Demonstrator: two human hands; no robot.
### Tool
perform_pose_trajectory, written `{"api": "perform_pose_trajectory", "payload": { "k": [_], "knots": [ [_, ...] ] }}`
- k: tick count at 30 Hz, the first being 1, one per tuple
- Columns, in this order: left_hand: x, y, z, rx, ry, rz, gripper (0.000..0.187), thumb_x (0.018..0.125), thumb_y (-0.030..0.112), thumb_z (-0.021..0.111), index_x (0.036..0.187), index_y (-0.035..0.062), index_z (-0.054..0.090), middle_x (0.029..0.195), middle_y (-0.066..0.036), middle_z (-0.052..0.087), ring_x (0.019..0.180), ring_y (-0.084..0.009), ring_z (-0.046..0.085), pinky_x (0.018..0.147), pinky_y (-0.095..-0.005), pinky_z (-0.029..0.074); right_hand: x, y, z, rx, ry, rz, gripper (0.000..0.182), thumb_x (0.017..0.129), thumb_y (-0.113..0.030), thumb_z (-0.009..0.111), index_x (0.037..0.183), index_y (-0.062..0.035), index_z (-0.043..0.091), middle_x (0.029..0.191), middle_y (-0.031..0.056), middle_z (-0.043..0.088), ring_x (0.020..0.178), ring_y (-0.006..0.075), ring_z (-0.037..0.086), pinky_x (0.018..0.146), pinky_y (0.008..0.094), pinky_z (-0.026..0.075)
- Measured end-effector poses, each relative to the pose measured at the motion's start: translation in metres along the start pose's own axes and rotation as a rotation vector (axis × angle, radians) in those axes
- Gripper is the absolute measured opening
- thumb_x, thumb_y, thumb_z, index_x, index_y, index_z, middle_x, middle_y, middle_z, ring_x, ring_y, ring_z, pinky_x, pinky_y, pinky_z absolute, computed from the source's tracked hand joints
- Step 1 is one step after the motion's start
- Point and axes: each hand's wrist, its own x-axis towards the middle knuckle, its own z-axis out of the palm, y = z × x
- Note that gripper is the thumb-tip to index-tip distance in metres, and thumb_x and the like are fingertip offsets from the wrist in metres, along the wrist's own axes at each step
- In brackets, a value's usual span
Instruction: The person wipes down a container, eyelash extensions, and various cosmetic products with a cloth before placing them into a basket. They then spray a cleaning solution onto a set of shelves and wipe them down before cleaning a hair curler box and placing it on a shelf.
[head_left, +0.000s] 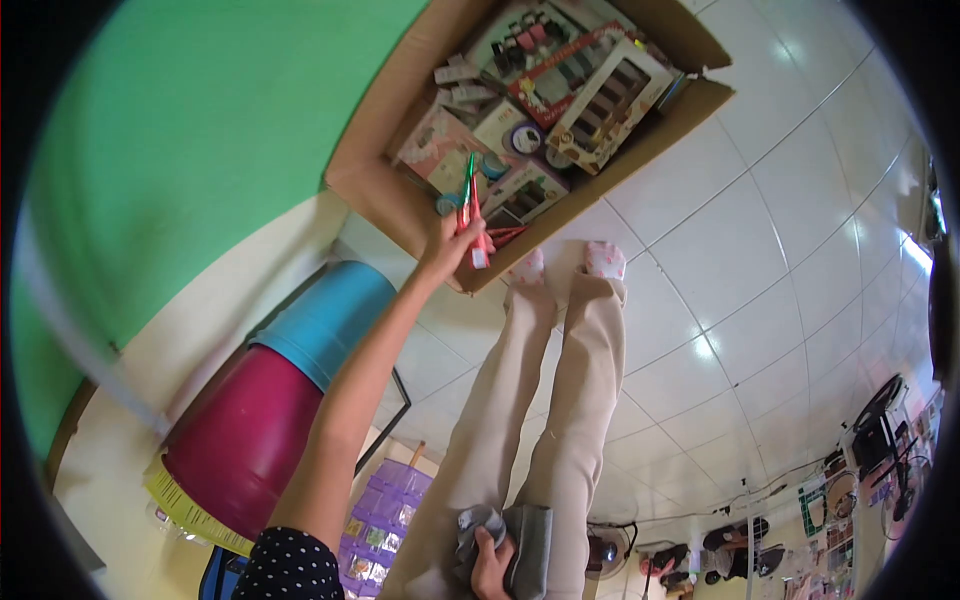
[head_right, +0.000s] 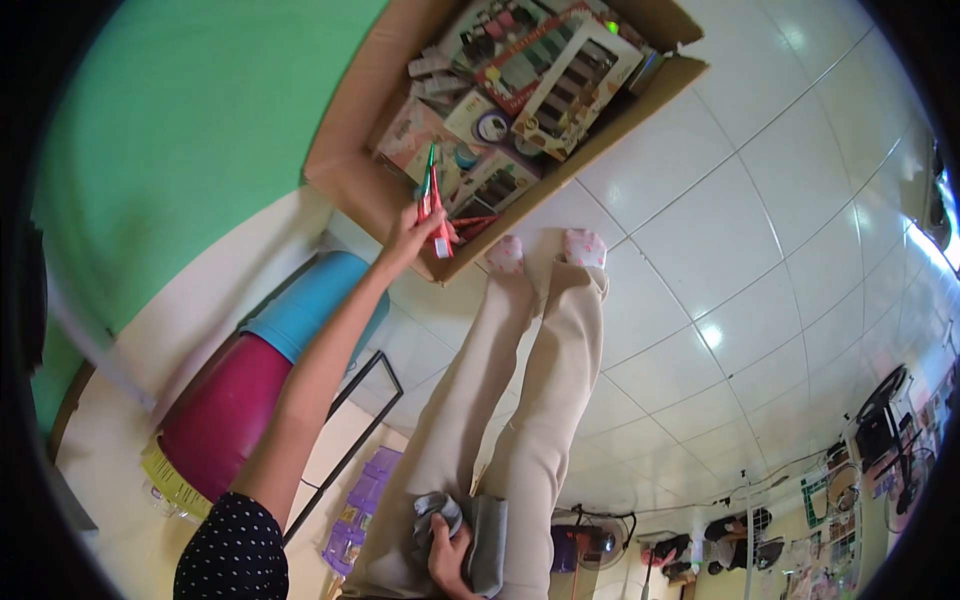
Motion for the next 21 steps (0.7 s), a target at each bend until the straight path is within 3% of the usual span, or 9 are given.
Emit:
{"api": "perform_pose_trajectory", "payload": {
  "k": [2,4,6,8,13,16,18,20,21],
  "knots": [
    [-0.039,0.048,0.019,-0.167,-0.082,-0.185,0.028,0.085,0.034,0.050,0.091,0.0061,0.048,0.073,-0.008,0.061,0.073,-0.0160,0.061,0.057,-0.0281,0.050,0.006,-0.003,-0.004,-0.130,0.030,-0.150,0.012,0.080,-0.012,0.054,0.084,-0.0007,0.058,0.067,0.0001,0.054,0.060,0.0067,0.047,0.053,0.0211,0.038],
    [-0.090,0.105,0.051,-0.366,-0.058,-0.188,0.031,0.083,0.036,0.053,0.091,0.0060,0.048,0.080,-0.010,0.061,0.077,-0.0206,0.061,0.071,-0.0310,0.050,0.000,-0.035,0.000,-0.222,-0.035,-0.234,0.025,0.077,-0.013,0.058,0.097,0.0027,0.057,0.081,0.0033,0.057,0.074,0.0082,0.051,0.066,0.0222,0.041],
    [-0.140,0.132,0.074,-0.452,-0.033,-0.199,0.034,0.082,0.036,0.053,0.094,0.0057,0.047,0.084,-0.011,0.060,0.088,-0.0229,0.060,0.079,-0.0335,0.047,0.000,-0.066,0.008,-0.263,-0.019,-0.629,0.042,0.076,-0.014,0.060,0.112,0.0049,0.050,0.093,0.0066,0.057,0.085,0.0105,0.051,0.078,0.0236,0.040],
    [-0.192,0.167,0.103,-0.505,-0.048,-0.119,0.034,0.083,0.035,0.053,0.097,0.0058,0.046,0.089,-0.013,0.060,0.097,-0.0249,0.056,0.084,-0.0360,0.044,-0.015,-0.100,0.010,-0.188,-0.056,-0.731,0.050,0.077,-0.013,0.060,0.120,0.0048,0.042,0.099,0.0086,0.055,0.087,0.0128,0.051,0.081,0.0248,0.039],
    [-0.301,0.251,0.156,-0.788,-0.128,0.057,0.033,0.085,0.033,0.049,0.101,0.0045,0.047,0.108,-0.021,0.054,0.109,-0.0279,0.048,0.091,-0.0396,0.038,-0.114,-0.141,0.013,-0.053,-0.270,-0.795,0.027,0.079,-0.012,0.060,0.101,0.0010,0.052,0.090,0.0036,0.056,0.082,0.0102,0.051,0.075,0.0236,0.039],
    [-0.347,0.291,0.154,-0.761,-0.167,0.239,0.035,0.085,0.033,0.050,0.104,0.0042,0.048,0.114,-0.021,0.049,0.111,-0.0285,0.046,0.092,-0.0402,0.036,-0.159,-0.151,-0.002,-0.187,-0.421,-0.901,0.026,0.077,-0.009,0.061,0.100,-0.0002,0.053,0.087,0.0019,0.057,0.080,0.0092,0.051,0.074,0.0224,0.039],
    [-0.381,0.319,0.146,-0.748,-0.154,0.354,0.036,0.084,0.033,0.051,0.106,0.0043,0.049,0.113,-0.019,0.051,0.107,-0.0268,0.049,0.091,-0.0391,0.037,-0.205,-0.165,-0.004,-0.308,-0.459,-0.979,0.022,0.074,-0.005,0.062,0.095,-0.0005,0.056,0.084,0.0015,0.058,0.077,0.0083,0.051,0.071,0.0215,0.040],
    [-0.413,0.328,0.129,-0.786,-0.080,0.435,0.034,0.084,0.031,0.052,0.105,0.0043,0.050,0.109,-0.017,0.053,0.104,-0.0248,0.051,0.090,-0.0391,0.038,-0.247,-0.182,-0.002,-0.585,-0.594,-1.262,0.021,0.070,-0.002,0.065,0.090,0.0007,0.060,0.079,0.0033,0.059,0.072,0.0068,0.051,0.064,0.0204,0.042],
    [-0.428,0.333,0.121,-0.847,0.006,0.550,0.033,0.084,0.031,0.052,0.103,0.0036,0.051,0.093,-0.012,0.057,0.089,-0.0212,0.057,0.081,-0.0377,0.045,-0.264,-0.191,-0.001,-0.706,-0.685,-1.380,0.023,0.068,0.000,0.066,0.090,0.0005,0.061,0.083,0.0061,0.061,0.074,0.0100,0.054,0.065,0.0230,0.045]
  ]
}}
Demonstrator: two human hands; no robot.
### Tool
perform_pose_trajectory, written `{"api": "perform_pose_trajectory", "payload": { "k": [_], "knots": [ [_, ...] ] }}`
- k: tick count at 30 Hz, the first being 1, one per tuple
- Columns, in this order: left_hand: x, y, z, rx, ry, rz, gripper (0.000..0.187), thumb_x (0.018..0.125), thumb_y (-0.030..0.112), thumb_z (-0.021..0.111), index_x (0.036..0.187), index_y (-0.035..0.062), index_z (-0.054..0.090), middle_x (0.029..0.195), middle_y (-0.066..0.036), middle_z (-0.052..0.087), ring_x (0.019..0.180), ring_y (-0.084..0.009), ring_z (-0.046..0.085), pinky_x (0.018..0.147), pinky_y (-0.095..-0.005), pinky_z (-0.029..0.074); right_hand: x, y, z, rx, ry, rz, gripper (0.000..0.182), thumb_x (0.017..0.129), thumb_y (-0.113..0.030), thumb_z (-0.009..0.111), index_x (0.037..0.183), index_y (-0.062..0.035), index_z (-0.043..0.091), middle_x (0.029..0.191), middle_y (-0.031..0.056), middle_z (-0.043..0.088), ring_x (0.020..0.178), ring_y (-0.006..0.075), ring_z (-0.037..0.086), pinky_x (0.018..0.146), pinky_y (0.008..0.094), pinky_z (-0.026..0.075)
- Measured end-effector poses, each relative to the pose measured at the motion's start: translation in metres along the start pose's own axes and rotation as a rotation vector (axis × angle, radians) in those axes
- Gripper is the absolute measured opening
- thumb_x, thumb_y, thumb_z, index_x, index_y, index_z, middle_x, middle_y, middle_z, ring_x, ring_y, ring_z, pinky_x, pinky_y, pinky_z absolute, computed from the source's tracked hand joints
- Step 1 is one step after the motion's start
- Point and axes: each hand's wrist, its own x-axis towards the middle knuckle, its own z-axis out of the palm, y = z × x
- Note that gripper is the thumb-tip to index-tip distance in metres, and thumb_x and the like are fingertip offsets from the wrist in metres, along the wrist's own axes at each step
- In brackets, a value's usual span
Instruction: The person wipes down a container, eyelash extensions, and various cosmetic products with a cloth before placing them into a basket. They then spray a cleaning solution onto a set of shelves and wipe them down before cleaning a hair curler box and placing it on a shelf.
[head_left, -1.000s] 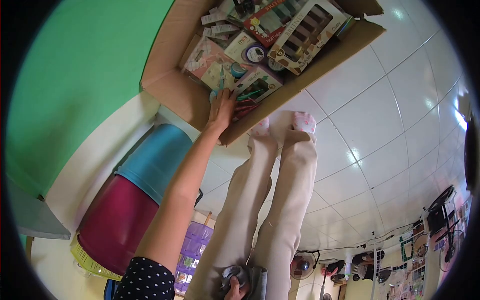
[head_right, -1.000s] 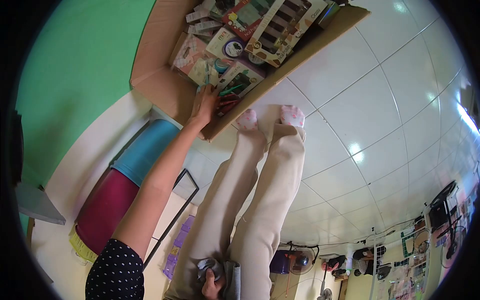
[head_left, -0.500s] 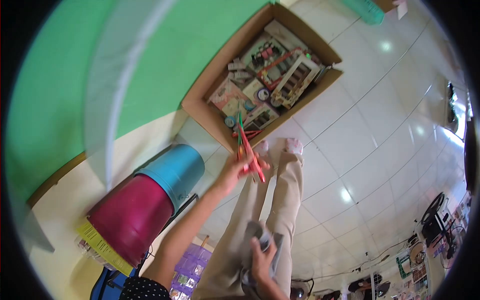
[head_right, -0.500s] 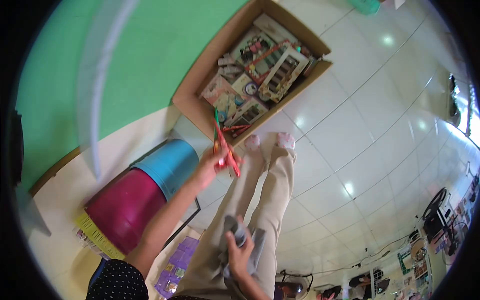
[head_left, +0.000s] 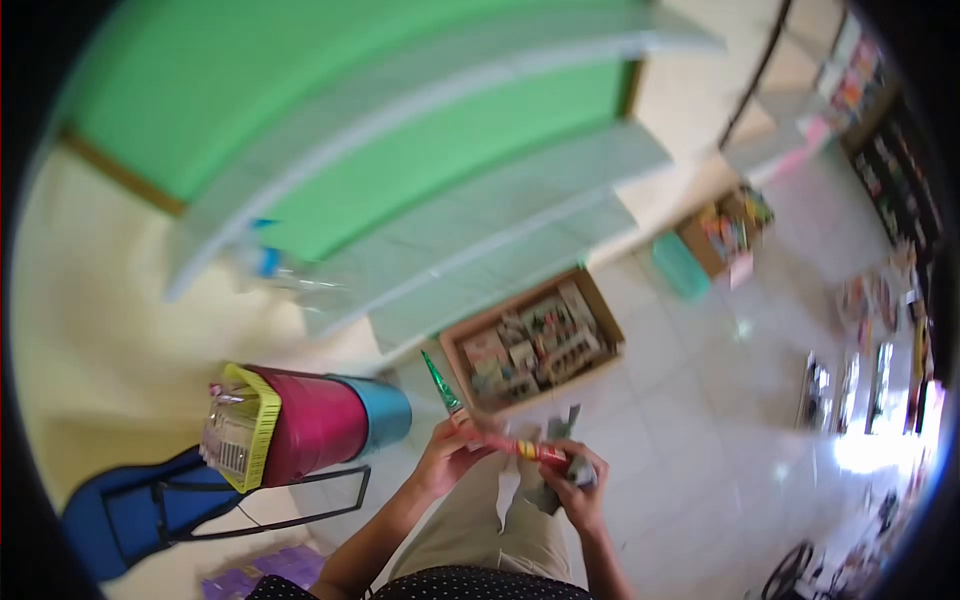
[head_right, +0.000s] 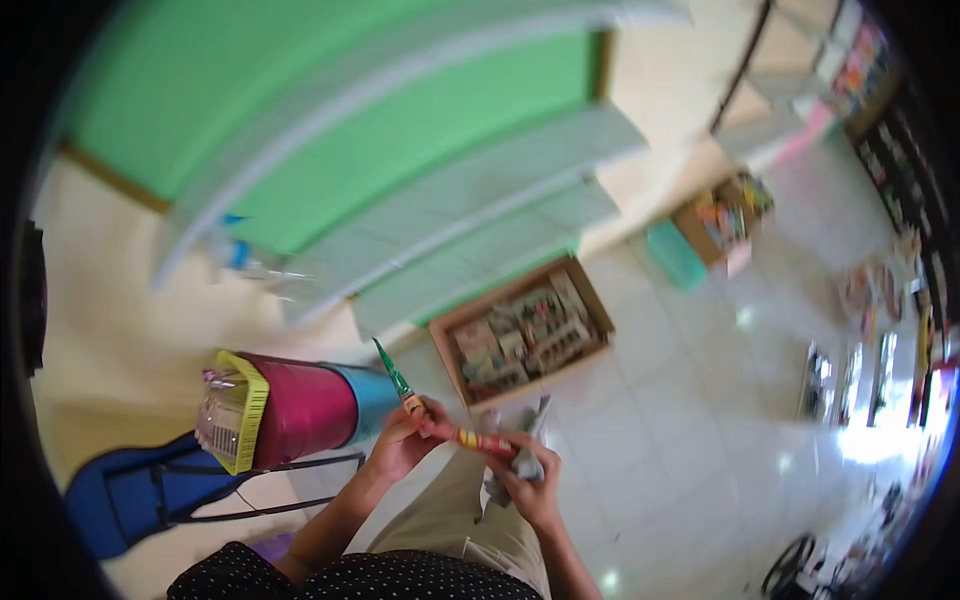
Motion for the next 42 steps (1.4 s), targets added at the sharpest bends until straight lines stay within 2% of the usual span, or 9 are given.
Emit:
{"api": "perform_pose_trajectory", "payload": {
  "k": [9,14,16,21,23,28,37,39,42],
  "knots": [
    [-0.089,0.066,0.024,0.151,-0.219,-0.107,0.044,0.083,0.041,0.051,0.084,-0.0022,0.054,0.071,-0.005,0.052,0.044,-0.0079,0.044,0.047,-0.0245,0.048,0.046,-0.116,0.067,-0.328,-1.035,-0.515,0.036,0.053,0.001,0.067,0.088,-0.0030,0.063,0.089,0.0087,0.061,0.080,0.0225,0.059,0.071,0.0308,0.046],
    [-0.120,0.080,0.016,0.078,0.210,0.256,0.041,0.081,0.038,0.054,0.090,-0.0020,0.051,0.061,-0.004,0.051,0.042,-0.0065,0.044,0.042,-0.0227,0.047,0.045,-0.120,0.128,-0.316,-0.895,-0.562,0.037,0.068,-0.002,0.058,0.105,-0.0059,0.052,0.095,0.0071,0.056,0.087,0.0208,0.056,0.073,0.0327,0.046],
    [-0.128,0.092,0.006,0.002,0.333,0.519,0.032,0.086,0.034,0.049,0.091,0.0022,0.048,0.059,-0.004,0.050,0.041,-0.0063,0.044,0.038,-0.0213,0.043,0.044,-0.130,0.149,0.354,-0.682,0.225,0.043,0.075,-0.011,0.047,0.117,-0.0083,0.038,0.100,0.0080,0.050,0.087,0.0208,0.054,0.074,0.0329,0.045],
    [-0.136,0.108,0.004,0.200,0.620,0.750,0.030,0.090,0.030,0.043,0.100,0.0024,0.048,0.064,-0.005,0.053,0.046,-0.0066,0.047,0.041,-0.0192,0.042,0.007,-0.143,0.213,0.168,-0.658,-0.238,0.049,0.081,-0.005,0.037,0.129,-0.0080,0.027,0.114,0.0104,0.044,0.094,0.0202,0.051,0.081,0.0321,0.044],
    [-0.130,0.108,0.006,0.369,0.703,0.896,0.027,0.090,0.025,0.043,0.103,0.0020,0.047,0.077,-0.004,0.055,0.063,-0.0075,0.054,0.055,-0.0191,0.045,-0.014,-0.119,0.232,-0.199,-0.888,-0.628,0.051,0.081,-0.002,0.040,0.130,0.0009,0.026,0.136,0.0217,0.022,0.123,0.0355,0.027,0.101,0.0413,0.019],
    [-0.140,0.120,-0.012,0.194,0.746,1.013,0.031,0.086,0.017,0.047,0.113,0.0008,0.046,0.095,-0.006,0.056,0.084,-0.0078,0.052,0.069,-0.0192,0.043,-0.032,-0.098,0.238,-0.318,-1.041,-0.924,0.054,0.081,-0.005,0.041,0.130,0.0060,0.022,0.137,0.0241,0.014,0.128,0.0386,0.012,0.102,0.0444,0.011],
    [-0.141,0.121,-0.012,0.129,0.830,1.123,0.030,0.088,0.018,0.046,0.109,-0.0040,0.046,0.093,-0.006,0.056,0.081,-0.0088,0.052,0.069,-0.0215,0.043,-0.030,-0.104,0.273,-0.108,-0.982,-0.762,0.052,0.084,-0.009,0.034,0.131,0.0073,0.018,0.138,0.0235,0.011,0.129,0.0348,0.013,0.103,0.0375,0.012],
    [-0.147,0.128,-0.018,0.341,0.964,1.214,0.027,0.090,0.018,0.041,0.107,-0.0018,0.048,0.089,-0.005,0.057,0.078,-0.0068,0.051,0.067,-0.0200,0.042,-0.037,-0.093,0.267,-0.010,-1.104,-0.291,0.052,0.084,-0.009,0.034,0.130,0.0081,0.018,0.137,0.0220,0.019,0.127,0.0305,0.019,0.102,0.0350,0.015],
    [-0.163,0.139,-0.026,0.493,1.122,1.212,0.018,0.086,0.015,0.048,0.087,-0.0027,0.053,0.074,-0.009,0.057,0.066,-0.0089,0.053,0.058,-0.0233,0.042,-0.048,-0.082,0.262,-0.056,-1.113,-0.258,0.050,0.085,-0.009,0.033,0.130,0.0089,0.020,0.134,0.0193,0.026,0.124,0.0253,0.026,0.101,0.0324,0.017]
  ]
}}
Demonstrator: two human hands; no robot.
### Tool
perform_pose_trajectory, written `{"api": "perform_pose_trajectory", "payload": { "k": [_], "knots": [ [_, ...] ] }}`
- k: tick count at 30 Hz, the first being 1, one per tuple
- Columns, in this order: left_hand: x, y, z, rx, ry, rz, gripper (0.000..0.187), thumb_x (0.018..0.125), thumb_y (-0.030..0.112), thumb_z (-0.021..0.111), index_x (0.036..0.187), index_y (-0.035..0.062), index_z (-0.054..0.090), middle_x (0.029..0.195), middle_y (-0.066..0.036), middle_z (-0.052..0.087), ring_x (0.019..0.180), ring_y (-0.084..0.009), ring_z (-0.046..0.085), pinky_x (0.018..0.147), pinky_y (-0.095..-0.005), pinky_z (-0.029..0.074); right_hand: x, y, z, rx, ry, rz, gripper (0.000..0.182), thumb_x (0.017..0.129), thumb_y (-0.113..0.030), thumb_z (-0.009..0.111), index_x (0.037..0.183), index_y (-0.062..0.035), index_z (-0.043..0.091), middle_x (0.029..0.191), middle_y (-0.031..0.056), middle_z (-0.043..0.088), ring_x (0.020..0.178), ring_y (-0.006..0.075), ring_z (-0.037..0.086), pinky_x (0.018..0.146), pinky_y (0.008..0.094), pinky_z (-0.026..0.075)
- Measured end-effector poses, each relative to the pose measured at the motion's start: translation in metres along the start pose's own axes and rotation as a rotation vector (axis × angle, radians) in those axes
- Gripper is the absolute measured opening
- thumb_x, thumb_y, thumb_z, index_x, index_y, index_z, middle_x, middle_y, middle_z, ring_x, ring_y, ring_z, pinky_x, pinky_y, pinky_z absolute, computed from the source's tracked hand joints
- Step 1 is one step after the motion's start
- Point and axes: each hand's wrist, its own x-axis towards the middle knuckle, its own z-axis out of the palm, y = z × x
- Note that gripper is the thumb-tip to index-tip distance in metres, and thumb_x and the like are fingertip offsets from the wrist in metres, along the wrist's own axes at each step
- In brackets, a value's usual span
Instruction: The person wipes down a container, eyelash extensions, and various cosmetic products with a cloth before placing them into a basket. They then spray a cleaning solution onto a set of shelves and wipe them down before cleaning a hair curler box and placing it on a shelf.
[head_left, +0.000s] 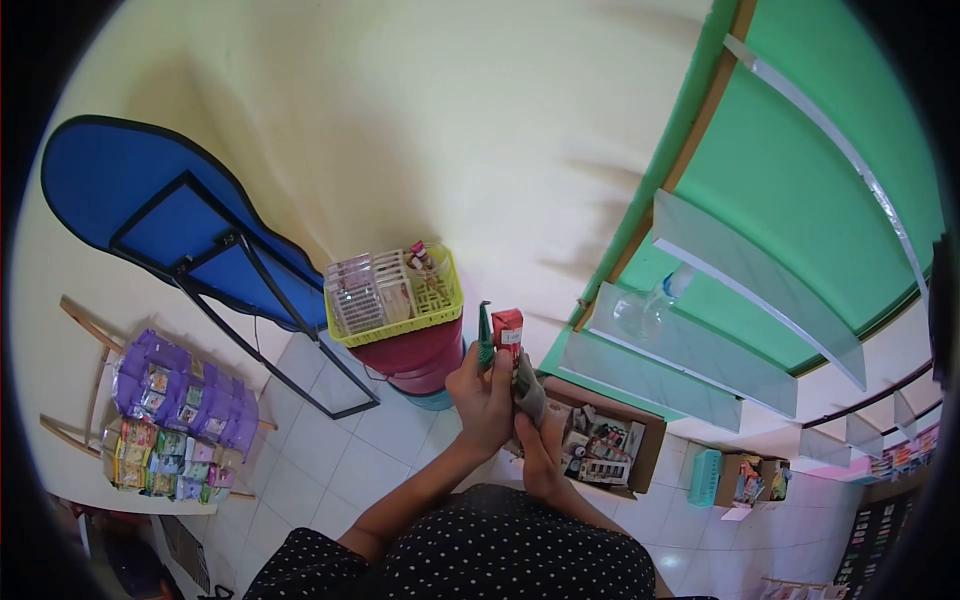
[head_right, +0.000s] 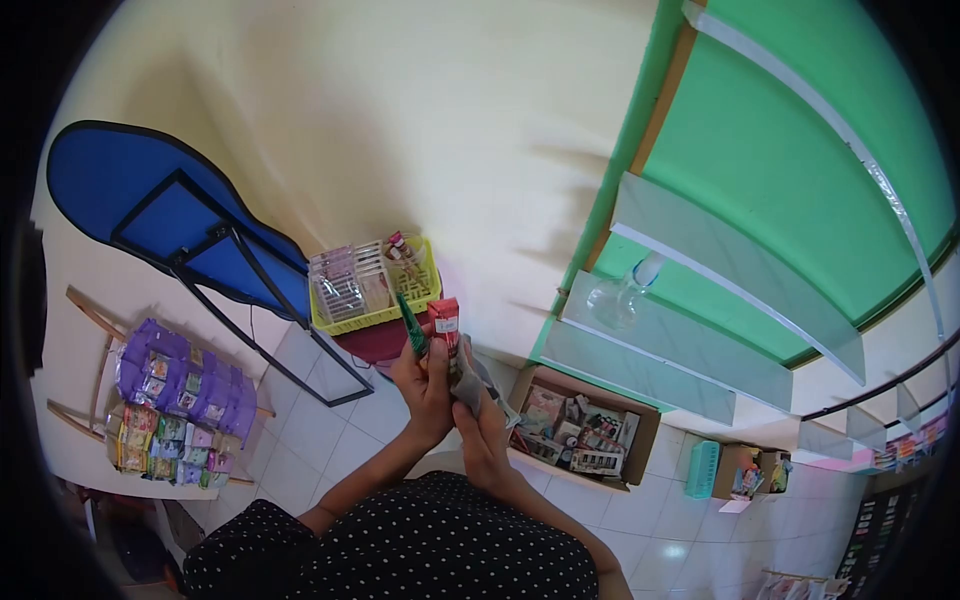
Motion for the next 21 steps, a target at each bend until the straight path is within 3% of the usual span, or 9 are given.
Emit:
{"api": "perform_pose_trajectory", "payload": {
  "k": [3,4,7,9,12,15,16,18,21],
  "knots": [
    [0.005,-0.014,-0.010,0.267,-0.011,0.146,0.015,0.084,0.014,0.049,0.083,-0.0008,0.053,0.067,-0.010,0.051,0.059,-0.0158,0.052,0.055,-0.0263,0.041,-0.002,-0.004,0.008,0.153,0.054,0.051,0.049,0.087,-0.013,0.035,0.129,0.0081,0.022,0.133,0.0178,0.028,0.122,0.0238,0.029,0.100,0.0311,0.020],
    [0.005,-0.007,-0.010,0.280,-0.055,0.226,0.014,0.083,0.013,0.050,0.089,0.0008,0.053,0.064,-0.009,0.045,0.056,-0.0228,0.049,0.054,-0.0281,0.040,0.000,-0.002,0.008,0.156,0.059,0.056,0.049,0.087,-0.013,0.035,0.129,0.0081,0.022,0.133,0.0178,0.028,0.122,0.0238,0.029,0.100,0.0311,0.020],
    [0.000,-0.012,-0.009,0.296,-0.068,0.355,0.018,0.082,0.014,0.050,0.095,0.0011,0.051,0.069,-0.011,0.048,0.060,-0.0237,0.050,0.055,-0.0285,0.040,0.007,0.001,0.007,0.343,0.076,0.169,0.048,0.088,-0.017,0.037,0.129,0.0060,0.024,0.133,0.0172,0.028,0.122,0.0227,0.030,0.098,0.0296,0.022],
    [-0.002,-0.018,-0.013,0.263,-0.070,0.296,0.022,0.084,0.017,0.049,0.099,0.0012,0.048,0.073,-0.009,0.049,0.064,-0.0200,0.050,0.056,-0.0284,0.040,0.010,-0.002,0.012,0.193,0.028,0.058,0.048,0.088,-0.015,0.039,0.130,0.0038,0.025,0.133,0.0165,0.029,0.122,0.0211,0.029,0.097,0.0288,0.024],
    [0.005,-0.020,-0.014,-0.202,0.091,-0.140,0.026,0.090,0.026,0.044,0.101,0.0027,0.046,0.081,-0.002,0.050,0.071,-0.0086,0.046,0.062,-0.0244,0.040,0.010,0.008,0.017,0.044,-0.027,-0.014,0.050,0.084,-0.006,0.042,0.131,0.0009,0.025,0.132,0.0165,0.032,0.123,0.0227,0.031,0.098,0.0302,0.024],
    [0.018,-0.013,-0.023,-0.486,0.110,-0.359,0.027,0.089,0.029,0.045,0.100,0.0048,0.045,0.082,-0.001,0.050,0.071,-0.0068,0.046,0.063,-0.0218,0.039,0.008,0.010,0.024,-0.252,-0.036,-0.156,0.054,0.080,-0.001,0.044,0.130,0.0038,0.025,0.129,0.0152,0.036,0.118,0.0218,0.035,0.099,0.0308,0.022],
    [0.021,-0.011,-0.023,-0.432,0.102,-0.422,0.027,0.089,0.032,0.045,0.098,0.0065,0.045,0.079,0.001,0.048,0.068,-0.0041,0.044,0.060,-0.0196,0.037,0.007,0.013,0.026,-0.253,-0.032,-0.157,0.054,0.080,-0.001,0.044,0.130,0.0038,0.025,0.129,0.0152,0.036,0.118,0.0218,0.035,0.099,0.0308,0.022],
    [0.021,-0.020,-0.024,-0.501,0.052,-0.411,0.027,0.089,0.032,0.045,0.097,0.0068,0.045,0.079,0.002,0.048,0.068,-0.0032,0.043,0.059,-0.0190,0.036,0.004,0.022,0.028,-0.180,0.039,-0.149,0.058,0.074,0.004,0.050,0.128,-0.0033,0.033,0.130,0.0167,0.035,0.120,0.0284,0.036,0.098,0.0331,0.027],
    [0.013,-0.019,-0.024,-0.546,0.011,-0.448,0.025,0.089,0.031,0.046,0.096,0.0068,0.046,0.077,0.002,0.047,0.067,-0.0021,0.043,0.058,-0.0180,0.036,0.007,0.022,0.027,-0.259,0.201,-0.147,0.054,0.071,0.003,0.056,0.123,-0.0025,0.042,0.126,0.0161,0.041,0.111,0.0275,0.045,0.093,0.0310,0.034]
  ]
}}
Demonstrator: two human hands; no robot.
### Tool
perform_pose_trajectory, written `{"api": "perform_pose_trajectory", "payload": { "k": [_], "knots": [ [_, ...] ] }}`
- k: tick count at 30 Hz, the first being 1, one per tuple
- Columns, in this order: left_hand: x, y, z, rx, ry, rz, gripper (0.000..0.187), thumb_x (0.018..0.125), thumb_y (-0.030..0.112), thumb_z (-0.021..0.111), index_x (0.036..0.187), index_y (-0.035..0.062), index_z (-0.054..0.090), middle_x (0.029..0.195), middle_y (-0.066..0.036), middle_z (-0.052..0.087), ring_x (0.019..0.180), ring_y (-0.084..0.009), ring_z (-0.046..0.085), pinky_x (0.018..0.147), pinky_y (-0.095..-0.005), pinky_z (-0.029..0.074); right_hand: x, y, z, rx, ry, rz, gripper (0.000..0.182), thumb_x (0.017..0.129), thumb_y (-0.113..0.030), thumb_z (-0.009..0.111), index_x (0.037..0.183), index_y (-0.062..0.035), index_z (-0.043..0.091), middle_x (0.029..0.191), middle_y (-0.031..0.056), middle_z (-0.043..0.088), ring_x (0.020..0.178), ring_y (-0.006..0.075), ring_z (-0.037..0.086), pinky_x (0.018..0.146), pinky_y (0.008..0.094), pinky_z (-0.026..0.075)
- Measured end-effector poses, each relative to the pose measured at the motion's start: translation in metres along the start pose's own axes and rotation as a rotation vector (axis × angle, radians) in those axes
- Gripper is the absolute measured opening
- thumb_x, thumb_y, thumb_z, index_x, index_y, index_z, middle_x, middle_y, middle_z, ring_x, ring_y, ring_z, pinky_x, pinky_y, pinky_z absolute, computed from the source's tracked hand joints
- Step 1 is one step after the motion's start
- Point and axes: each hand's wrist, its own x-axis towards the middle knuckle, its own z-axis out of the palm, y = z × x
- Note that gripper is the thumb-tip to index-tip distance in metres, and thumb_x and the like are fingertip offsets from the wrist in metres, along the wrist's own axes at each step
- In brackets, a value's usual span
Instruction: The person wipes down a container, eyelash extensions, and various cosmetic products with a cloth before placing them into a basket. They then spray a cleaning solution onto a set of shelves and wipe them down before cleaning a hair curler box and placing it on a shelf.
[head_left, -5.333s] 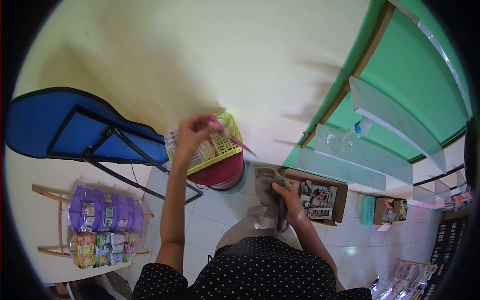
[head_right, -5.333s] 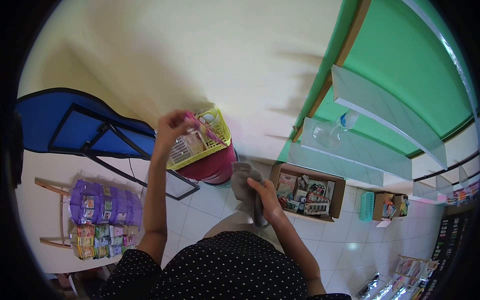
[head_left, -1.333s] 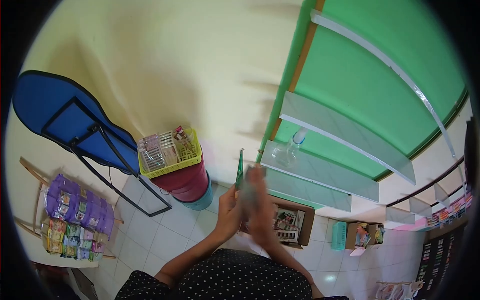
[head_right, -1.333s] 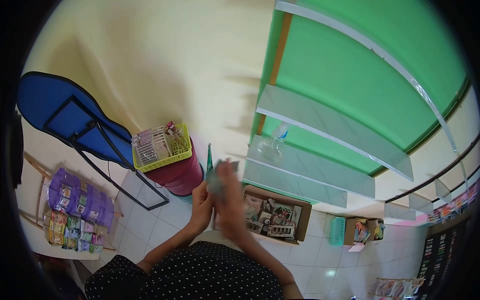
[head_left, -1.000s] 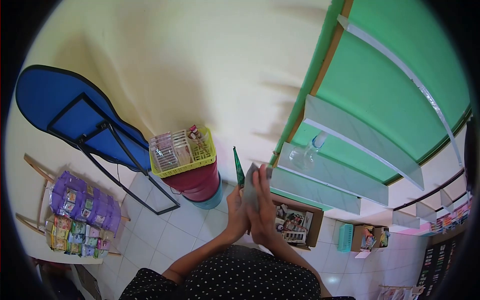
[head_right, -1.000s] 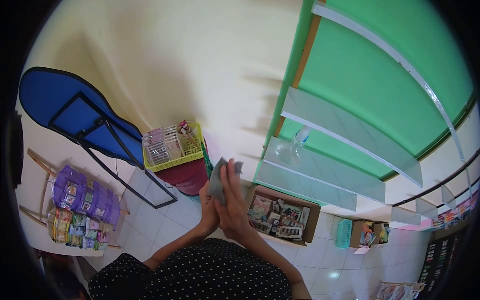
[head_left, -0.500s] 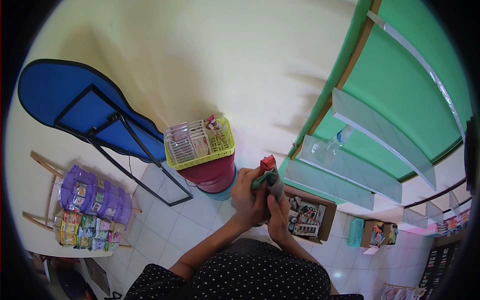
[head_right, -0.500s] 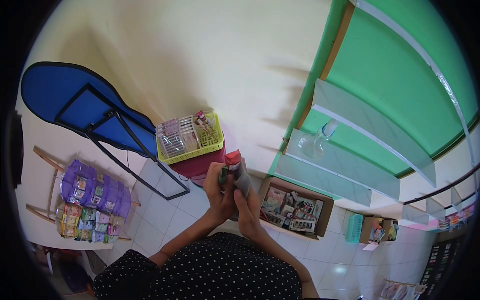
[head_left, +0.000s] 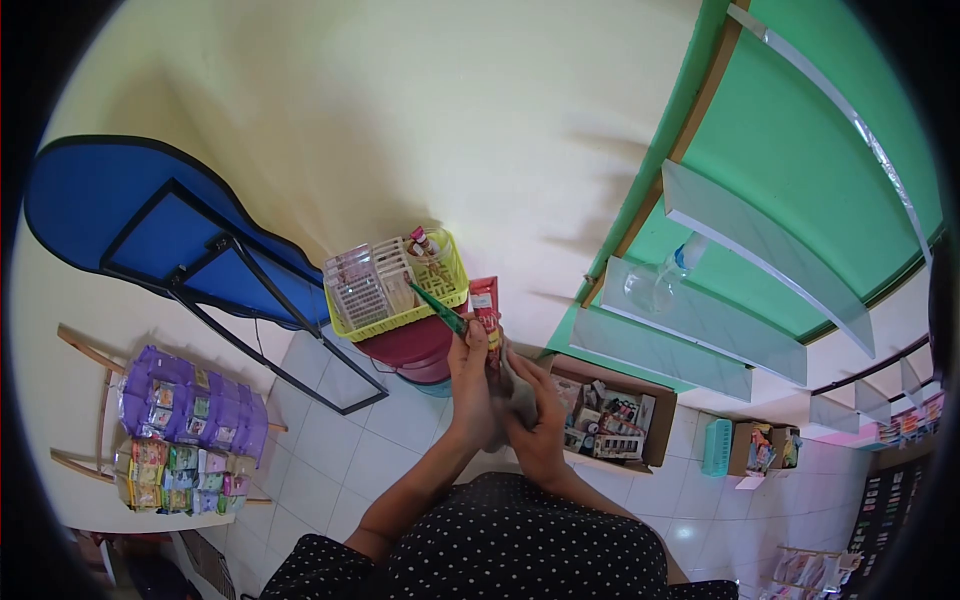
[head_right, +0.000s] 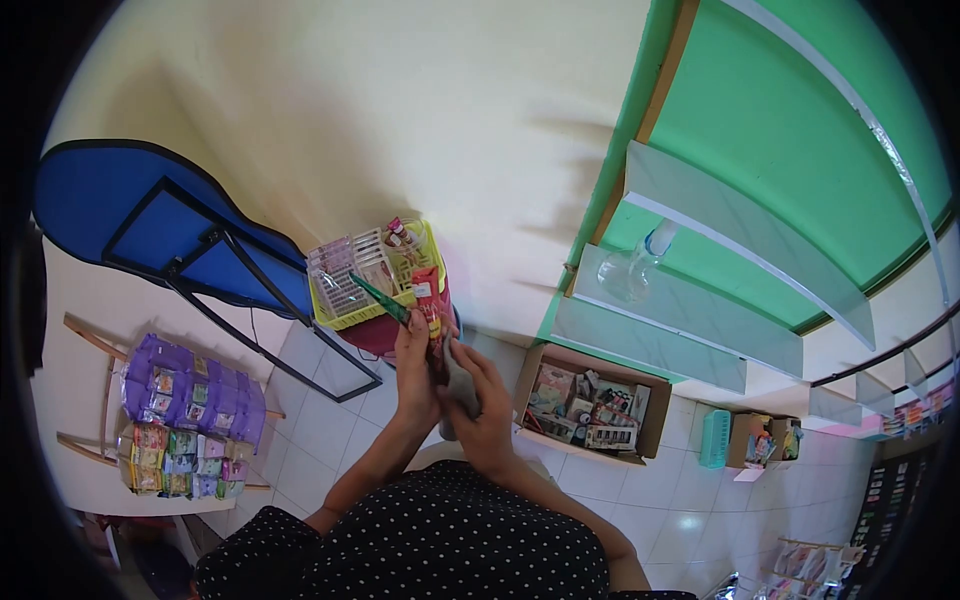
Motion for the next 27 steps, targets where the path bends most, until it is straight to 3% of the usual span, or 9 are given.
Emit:
{"api": "perform_pose_trajectory", "payload": {
  "k": [4,6,8,9,12,15,21,26,27],
  "knots": [
    [-0.002,0.008,-0.002,0.212,0.001,-0.022,0.023,0.086,0.027,0.051,0.094,0.0052,0.051,0.074,0.003,0.049,0.062,-0.0019,0.042,0.054,-0.0169,0.034,0.001,-0.005,-0.004,-0.044,0.022,0.081,0.048,0.070,0.000,0.061,0.117,-0.0024,0.049,0.114,0.0138,0.051,0.098,0.0211,0.054,0.085,0.0283,0.040],
    [0.011,0.008,-0.013,0.257,0.032,0.076,0.022,0.084,0.024,0.056,0.090,0.0030,0.057,0.065,0.005,0.048,0.052,-0.0013,0.038,0.046,-0.0165,0.029,-0.004,0.001,-0.006,0.254,-0.033,0.285,0.042,0.073,-0.001,0.061,0.114,-0.0021,0.052,0.102,0.0061,0.057,0.089,0.0105,0.052,0.082,0.0238,0.039],
    [0.023,0.027,-0.032,0.339,-0.113,-0.127,0.022,0.082,0.022,0.058,0.085,0.0013,0.061,0.057,0.005,0.047,0.045,-0.0008,0.034,0.040,-0.0174,0.023,-0.001,-0.002,-0.010,0.265,-0.039,0.284,0.039,0.075,-0.004,0.061,0.113,-0.0021,0.053,0.098,0.0062,0.059,0.088,0.0092,0.052,0.080,0.0239,0.040],
    [0.027,0.032,-0.035,0.412,-0.121,-0.115,0.021,0.080,0.021,0.060,0.081,0.0000,0.062,0.050,0.006,0.043,0.040,-0.0012,0.030,0.037,-0.0191,0.020,0.000,-0.003,-0.013,0.270,-0.042,0.285,0.035,0.077,-0.007,0.061,0.111,-0.0021,0.054,0.095,0.0063,0.061,0.086,0.0080,0.052,0.078,0.0240,0.042],
    [0.045,0.046,-0.051,0.446,-0.154,-0.182,0.020,0.079,0.020,0.061,0.075,0.0011,0.061,0.051,0.005,0.044,0.038,-0.0013,0.030,0.035,-0.0198,0.019,0.002,0.000,-0.016,0.239,-0.023,0.391,0.033,0.078,-0.009,0.060,0.110,-0.0020,0.056,0.094,0.0059,0.060,0.084,0.0077,0.052,0.076,0.0231,0.042],
    [0.089,0.062,-0.067,0.610,0.067,0.019,0.024,0.076,0.021,0.065,0.061,0.0061,0.053,0.048,0.004,0.043,0.037,-0.0041,0.037,0.034,-0.0197,0.025,-0.002,0.006,-0.021,0.237,0.027,0.422,0.030,0.080,-0.013,0.059,0.107,-0.0020,0.057,0.092,0.0064,0.061,0.084,0.0084,0.052,0.076,0.0231,0.042],
    [0.214,0.072,-0.096,1.150,0.136,0.301,0.024,0.069,0.023,0.068,0.063,0.0018,0.059,0.048,-0.001,0.049,0.041,-0.0074,0.045,0.039,-0.0245,0.036,-0.018,0.014,-0.029,0.232,0.155,0.557,0.026,0.080,-0.013,0.058,0.102,0.0004,0.059,0.091,0.0074,0.061,0.083,0.0098,0.053,0.077,0.0234,0.041],
    [0.261,0.042,-0.110,1.211,0.016,0.182,0.024,0.063,0.026,0.069,0.070,0.0036,0.065,0.060,-0.007,0.061,0.052,-0.0146,0.058,0.052,-0.0275,0.046,-0.028,0.011,-0.033,0.200,0.231,0.609,0.026,0.080,-0.014,0.058,0.101,0.0009,0.059,0.090,0.0077,0.061,0.082,0.0099,0.053,0.076,0.0233,0.041],
    [0.269,0.034,-0.114,1.392,0.016,0.134,0.027,0.061,0.030,0.069,0.070,0.0045,0.065,0.061,-0.009,0.062,0.055,-0.0163,0.060,0.055,-0.0285,0.047,-0.029,0.010,-0.033,0.198,0.249,0.626,0.026,0.080,-0.014,0.058,0.101,0.0011,0.059,0.090,0.0078,0.061,0.081,0.0099,0.053,0.076,0.0232,0.041]
  ]
}}
